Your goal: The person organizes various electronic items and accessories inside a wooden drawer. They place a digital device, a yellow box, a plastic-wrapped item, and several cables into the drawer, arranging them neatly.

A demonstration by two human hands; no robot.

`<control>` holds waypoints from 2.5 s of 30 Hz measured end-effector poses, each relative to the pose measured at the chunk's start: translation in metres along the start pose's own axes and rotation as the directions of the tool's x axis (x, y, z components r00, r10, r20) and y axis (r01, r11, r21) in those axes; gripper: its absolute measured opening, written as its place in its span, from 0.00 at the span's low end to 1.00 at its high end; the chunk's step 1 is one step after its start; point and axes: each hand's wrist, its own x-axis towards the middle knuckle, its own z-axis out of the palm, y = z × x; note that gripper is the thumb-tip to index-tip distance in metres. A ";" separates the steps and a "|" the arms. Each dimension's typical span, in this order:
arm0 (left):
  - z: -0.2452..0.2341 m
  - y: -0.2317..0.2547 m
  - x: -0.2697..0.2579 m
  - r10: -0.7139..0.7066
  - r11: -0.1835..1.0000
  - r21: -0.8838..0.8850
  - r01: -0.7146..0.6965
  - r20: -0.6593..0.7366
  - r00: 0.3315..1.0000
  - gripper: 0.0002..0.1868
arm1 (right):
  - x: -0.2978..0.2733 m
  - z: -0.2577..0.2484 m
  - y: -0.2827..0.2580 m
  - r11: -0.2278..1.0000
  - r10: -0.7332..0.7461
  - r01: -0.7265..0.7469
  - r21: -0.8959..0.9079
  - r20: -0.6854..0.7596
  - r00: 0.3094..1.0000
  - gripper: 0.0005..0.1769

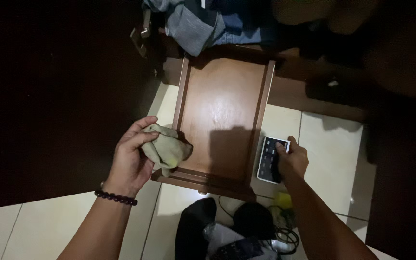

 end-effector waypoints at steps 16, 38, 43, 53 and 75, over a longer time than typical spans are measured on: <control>0.040 -0.058 -0.032 -0.143 0.960 -0.114 0.255 0.583 0.800 0.25 | -0.178 0.033 -0.018 0.702 -0.712 0.683 0.201 0.229 0.664 0.31; -0.060 -0.084 0.033 0.069 0.567 0.823 -0.012 -0.033 0.997 0.26 | -0.090 0.152 -0.143 0.218 -0.966 0.937 -0.273 0.074 0.246 0.25; -0.034 -0.086 0.026 0.087 0.552 0.832 0.046 -0.113 0.990 0.25 | -0.125 0.151 -0.120 0.252 -0.862 0.950 -0.186 0.403 0.307 0.19; -0.008 -0.085 0.021 0.137 0.189 0.966 0.176 -0.204 0.969 0.28 | -0.110 0.102 -0.071 0.582 -0.544 0.803 -0.126 0.674 0.500 0.09; -0.015 -0.089 0.024 0.206 0.180 0.983 0.040 -0.078 0.975 0.29 | -0.189 0.105 -0.075 0.289 -0.951 0.957 0.035 0.129 0.282 0.13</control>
